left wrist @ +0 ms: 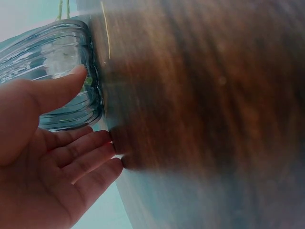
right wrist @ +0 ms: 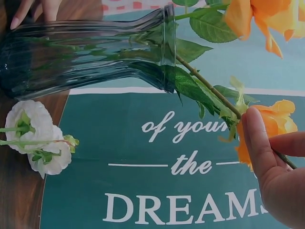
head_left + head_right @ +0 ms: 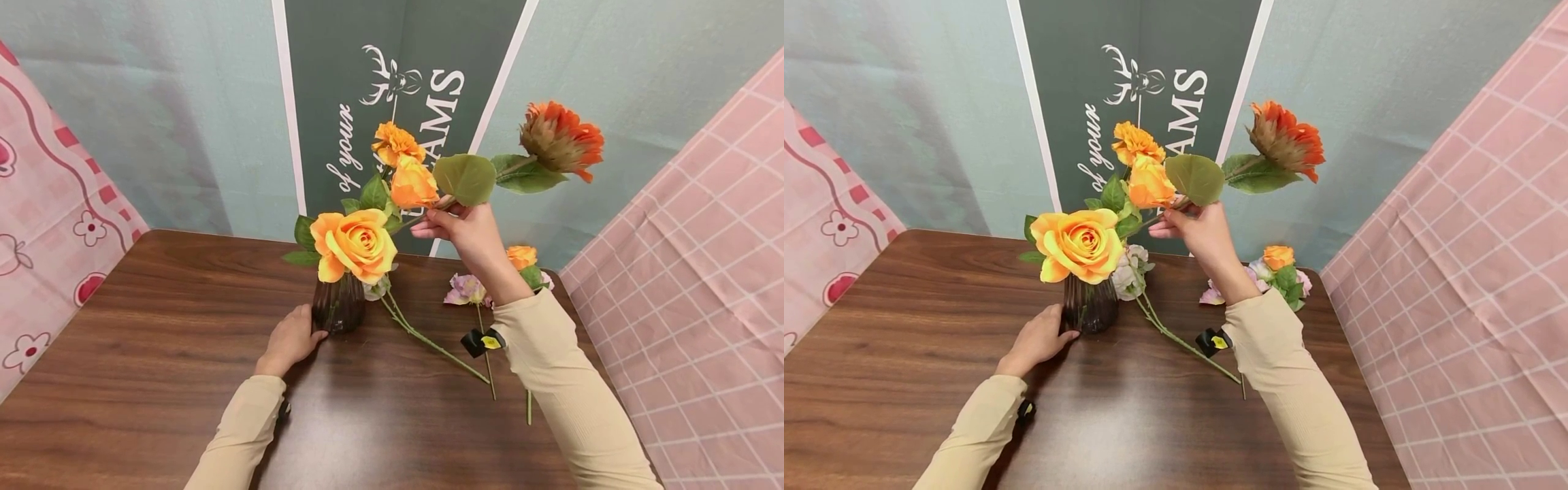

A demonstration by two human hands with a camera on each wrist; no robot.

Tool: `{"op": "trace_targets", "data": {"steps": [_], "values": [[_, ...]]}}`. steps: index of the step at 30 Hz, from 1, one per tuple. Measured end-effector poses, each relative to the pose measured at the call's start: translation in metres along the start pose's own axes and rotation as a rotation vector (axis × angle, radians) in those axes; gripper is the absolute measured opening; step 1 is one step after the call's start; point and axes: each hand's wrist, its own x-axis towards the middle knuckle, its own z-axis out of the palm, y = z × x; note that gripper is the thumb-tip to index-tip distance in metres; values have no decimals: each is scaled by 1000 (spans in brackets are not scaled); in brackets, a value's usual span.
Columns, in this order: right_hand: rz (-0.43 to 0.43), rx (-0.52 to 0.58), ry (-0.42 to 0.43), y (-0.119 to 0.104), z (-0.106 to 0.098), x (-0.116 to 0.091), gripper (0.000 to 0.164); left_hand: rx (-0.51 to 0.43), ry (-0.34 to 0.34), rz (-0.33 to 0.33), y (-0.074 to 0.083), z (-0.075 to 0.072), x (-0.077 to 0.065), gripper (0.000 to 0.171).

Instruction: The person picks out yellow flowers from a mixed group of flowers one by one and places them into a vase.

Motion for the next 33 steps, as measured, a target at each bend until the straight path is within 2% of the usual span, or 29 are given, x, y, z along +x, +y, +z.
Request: {"op": "trace_targets", "data": {"steps": [6,14,22,29,33], "values": [[19,-7,-6,1,3,2,14,2,-6,-3,0,0,0,54],[16,-28,-15,4,6,3,28,0,-20,-11,0,-1,1,56],[18,-60,-23,4,10,3,26,9,-14,1,0,-1,1,55],[-6,-45,-23,3,10,3,13,0,-17,-4,-1,0,0,54],[-22,-46,-23,2,8,3,14,4,-15,-1,-1,0,1,55]]}}
